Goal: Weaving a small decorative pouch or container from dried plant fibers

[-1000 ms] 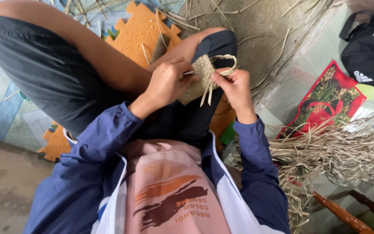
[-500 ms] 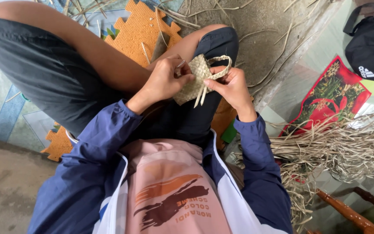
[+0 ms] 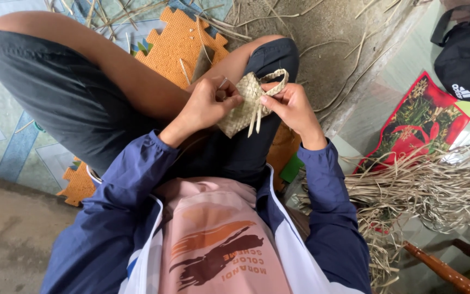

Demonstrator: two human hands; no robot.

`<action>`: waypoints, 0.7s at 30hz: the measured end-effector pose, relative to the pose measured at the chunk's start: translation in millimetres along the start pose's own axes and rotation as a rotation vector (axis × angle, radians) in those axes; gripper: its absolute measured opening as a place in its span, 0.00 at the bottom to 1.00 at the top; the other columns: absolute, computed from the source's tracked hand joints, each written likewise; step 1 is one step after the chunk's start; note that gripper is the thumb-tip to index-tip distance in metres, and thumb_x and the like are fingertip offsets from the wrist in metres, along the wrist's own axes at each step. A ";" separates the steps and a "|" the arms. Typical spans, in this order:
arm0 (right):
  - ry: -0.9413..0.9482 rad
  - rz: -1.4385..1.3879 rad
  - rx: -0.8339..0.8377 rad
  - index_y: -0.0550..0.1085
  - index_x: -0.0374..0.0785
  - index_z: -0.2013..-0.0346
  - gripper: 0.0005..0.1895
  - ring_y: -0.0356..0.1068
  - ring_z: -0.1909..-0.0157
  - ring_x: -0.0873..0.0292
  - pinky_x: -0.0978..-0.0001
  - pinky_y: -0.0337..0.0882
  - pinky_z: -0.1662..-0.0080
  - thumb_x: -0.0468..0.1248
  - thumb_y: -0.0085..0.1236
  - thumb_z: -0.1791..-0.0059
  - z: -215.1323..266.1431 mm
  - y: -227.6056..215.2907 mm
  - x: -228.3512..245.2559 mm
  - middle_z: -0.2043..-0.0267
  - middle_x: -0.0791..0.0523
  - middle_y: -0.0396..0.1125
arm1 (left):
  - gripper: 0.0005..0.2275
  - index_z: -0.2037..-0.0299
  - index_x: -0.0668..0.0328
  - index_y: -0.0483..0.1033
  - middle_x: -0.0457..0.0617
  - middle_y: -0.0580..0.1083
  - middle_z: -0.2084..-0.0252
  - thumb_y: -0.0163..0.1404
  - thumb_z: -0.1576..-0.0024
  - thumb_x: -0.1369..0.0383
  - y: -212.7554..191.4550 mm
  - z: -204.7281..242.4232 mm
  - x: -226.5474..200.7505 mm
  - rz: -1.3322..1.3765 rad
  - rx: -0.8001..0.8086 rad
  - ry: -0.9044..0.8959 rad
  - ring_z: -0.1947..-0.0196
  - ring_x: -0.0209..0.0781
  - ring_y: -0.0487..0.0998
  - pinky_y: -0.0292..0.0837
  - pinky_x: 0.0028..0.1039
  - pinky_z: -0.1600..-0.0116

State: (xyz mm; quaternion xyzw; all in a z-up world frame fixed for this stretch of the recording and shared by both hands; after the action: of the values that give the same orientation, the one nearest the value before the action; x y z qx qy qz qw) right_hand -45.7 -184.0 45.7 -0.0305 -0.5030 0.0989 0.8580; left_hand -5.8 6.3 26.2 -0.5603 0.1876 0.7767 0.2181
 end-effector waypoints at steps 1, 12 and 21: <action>-0.004 0.000 -0.004 0.77 0.28 0.48 0.15 0.73 0.60 0.67 0.73 0.77 0.56 0.30 0.64 0.49 -0.3 0.8 2.4 0.62 0.51 0.76 | 0.05 0.69 0.53 0.81 0.46 0.74 0.72 0.61 0.47 0.64 -0.1 0.6 -1.5 -0.004 0.008 -0.002 0.70 0.38 0.76 0.73 0.28 0.64; -0.005 0.019 0.032 0.75 0.29 0.45 0.18 0.75 0.59 0.65 0.73 0.77 0.54 0.29 0.64 0.49 -1.9 -0.5 6.3 0.60 0.49 0.77 | 0.04 0.70 0.54 0.81 0.44 0.74 0.77 0.59 0.47 0.65 7.6 5.7 -0.9 0.098 0.065 -0.022 0.73 0.32 0.74 0.71 0.24 0.65; -0.008 0.007 0.016 0.75 0.31 0.44 0.16 0.75 0.59 0.66 0.74 0.78 0.54 0.31 0.62 0.47 -0.7 5.3 16.9 0.60 0.51 0.76 | 0.04 0.70 0.53 0.80 0.43 0.74 0.75 0.59 0.46 0.64 10.7 4.9 4.6 0.101 0.065 -0.001 0.73 0.32 0.74 0.72 0.23 0.65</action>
State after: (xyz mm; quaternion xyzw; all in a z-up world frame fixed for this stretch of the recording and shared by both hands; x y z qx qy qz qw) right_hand -37.8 -175.4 59.1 -0.0251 -0.5053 0.1063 0.8560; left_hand -16.7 0.7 23.8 -0.5425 0.2406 0.7805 0.1965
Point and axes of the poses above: each hand's wrist, its own z-axis away from the middle knuckle, its own y-axis out of the palm, x = y × z, the point moved 10 cm from there along -z, towards the middle knuckle
